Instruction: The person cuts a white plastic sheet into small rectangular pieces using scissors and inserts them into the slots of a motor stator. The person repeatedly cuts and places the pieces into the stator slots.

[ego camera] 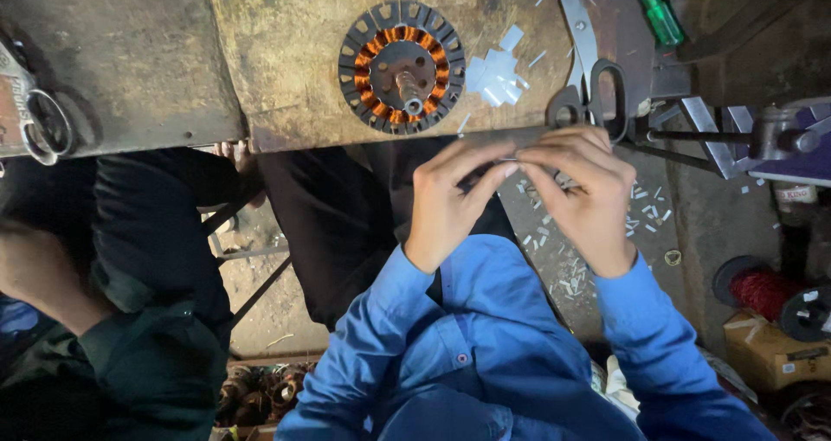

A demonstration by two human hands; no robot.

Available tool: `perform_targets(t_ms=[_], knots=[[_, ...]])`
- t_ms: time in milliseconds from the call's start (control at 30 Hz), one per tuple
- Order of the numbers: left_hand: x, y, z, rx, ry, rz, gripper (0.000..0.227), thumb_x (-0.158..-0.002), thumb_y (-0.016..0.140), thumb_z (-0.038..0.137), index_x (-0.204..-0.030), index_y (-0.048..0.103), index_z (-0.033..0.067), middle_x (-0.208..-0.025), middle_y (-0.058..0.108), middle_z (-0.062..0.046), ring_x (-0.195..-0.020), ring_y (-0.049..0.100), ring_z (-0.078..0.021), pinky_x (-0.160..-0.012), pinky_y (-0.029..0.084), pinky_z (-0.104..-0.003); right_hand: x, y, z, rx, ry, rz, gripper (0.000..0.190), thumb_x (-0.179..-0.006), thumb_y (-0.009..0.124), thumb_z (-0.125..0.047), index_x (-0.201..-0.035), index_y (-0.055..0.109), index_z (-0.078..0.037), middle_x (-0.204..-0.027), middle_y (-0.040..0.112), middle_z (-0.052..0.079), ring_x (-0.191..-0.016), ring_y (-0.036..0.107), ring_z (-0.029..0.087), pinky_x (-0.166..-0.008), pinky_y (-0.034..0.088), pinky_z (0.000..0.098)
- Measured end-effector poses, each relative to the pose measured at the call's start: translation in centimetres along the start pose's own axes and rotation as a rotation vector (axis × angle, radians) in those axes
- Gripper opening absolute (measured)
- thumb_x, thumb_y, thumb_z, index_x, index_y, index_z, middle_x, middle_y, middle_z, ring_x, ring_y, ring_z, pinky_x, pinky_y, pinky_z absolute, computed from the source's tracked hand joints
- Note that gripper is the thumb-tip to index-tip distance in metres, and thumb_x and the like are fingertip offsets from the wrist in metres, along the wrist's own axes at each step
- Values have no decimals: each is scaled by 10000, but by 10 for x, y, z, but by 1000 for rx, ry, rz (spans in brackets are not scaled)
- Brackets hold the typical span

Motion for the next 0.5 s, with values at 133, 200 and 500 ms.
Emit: perform_targets(t_ms=[133, 200, 500], knots=[[-7, 13, -16, 376, -326, -28, 169, -992, 712, 64, -1120, 744, -42, -910, 757, -86, -752, 735, -141, -607, 574, -260, -5, -26, -1, 440, -97, 77, 369, -680, 887, -88, -1002, 713, -39, -1024, 690, 132, -986, 674, 324, -854, 492, 418], [-9, 12, -22, 512, -328, -56, 171, -1009, 696, 73, -1108, 726, -63, -898, 741, -92, -738, 725, -147, -615, 580, -270, -10, -30, 5, 544, -48, 82, 390, -677, 891, -76, -983, 652, -39, -979, 667, 154, -908, 671, 332, -771, 501, 406], [-12, 17, -22, 638, -386, -86, 183, -1000, 695, 74, -1085, 713, -87, -877, 737, -126, -732, 742, -184, -666, 627, -314, 70, 0, 13, -1152, 765, 313, 368, -868, 768, -327, -1146, 598, -157, -1024, 710, 35, -771, 728, 208, -569, 596, 324]])
Point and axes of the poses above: each hand's wrist, its own x-axis away from the middle knuckle, its own y-axis out of the palm, z = x × y, the point moved 1 cm from there along -x, towards the middle knuckle
